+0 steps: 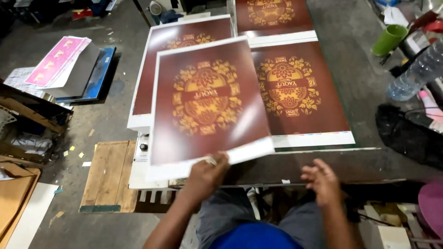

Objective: Organizing and stacking freshly printed sheets from a printing machine.

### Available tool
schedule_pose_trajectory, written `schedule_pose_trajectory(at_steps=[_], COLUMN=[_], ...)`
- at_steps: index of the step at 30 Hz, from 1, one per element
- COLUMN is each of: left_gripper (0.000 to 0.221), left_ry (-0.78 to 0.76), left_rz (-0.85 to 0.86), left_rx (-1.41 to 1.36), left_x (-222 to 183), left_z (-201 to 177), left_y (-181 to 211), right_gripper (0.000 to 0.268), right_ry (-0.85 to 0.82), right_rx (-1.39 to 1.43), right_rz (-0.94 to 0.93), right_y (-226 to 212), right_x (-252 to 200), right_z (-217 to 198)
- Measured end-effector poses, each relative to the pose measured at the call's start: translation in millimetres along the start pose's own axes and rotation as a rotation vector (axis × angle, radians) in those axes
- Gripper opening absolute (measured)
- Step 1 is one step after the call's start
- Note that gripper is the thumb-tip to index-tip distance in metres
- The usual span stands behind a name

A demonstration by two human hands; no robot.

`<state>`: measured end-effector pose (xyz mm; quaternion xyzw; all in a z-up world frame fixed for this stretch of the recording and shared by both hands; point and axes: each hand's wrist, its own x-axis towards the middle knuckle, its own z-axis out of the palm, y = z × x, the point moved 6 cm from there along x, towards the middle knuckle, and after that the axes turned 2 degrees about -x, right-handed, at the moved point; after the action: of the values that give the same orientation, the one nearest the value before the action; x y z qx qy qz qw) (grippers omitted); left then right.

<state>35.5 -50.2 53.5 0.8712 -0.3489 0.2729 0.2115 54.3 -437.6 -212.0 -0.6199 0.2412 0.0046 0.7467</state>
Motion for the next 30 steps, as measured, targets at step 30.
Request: schedule_pose_trajectory(at_steps=[30], left_gripper=[0.063], left_ry=[-0.593], left_rz=[-0.385], left_rx=[0.237], left_x=[48], left_z=[39], left_y=[-231], right_gripper=[0.026], right_ry=[0.282], right_rx=[0.162], right_rz=[-0.011], right_y=[39], right_x=[-78], right_z=[-167])
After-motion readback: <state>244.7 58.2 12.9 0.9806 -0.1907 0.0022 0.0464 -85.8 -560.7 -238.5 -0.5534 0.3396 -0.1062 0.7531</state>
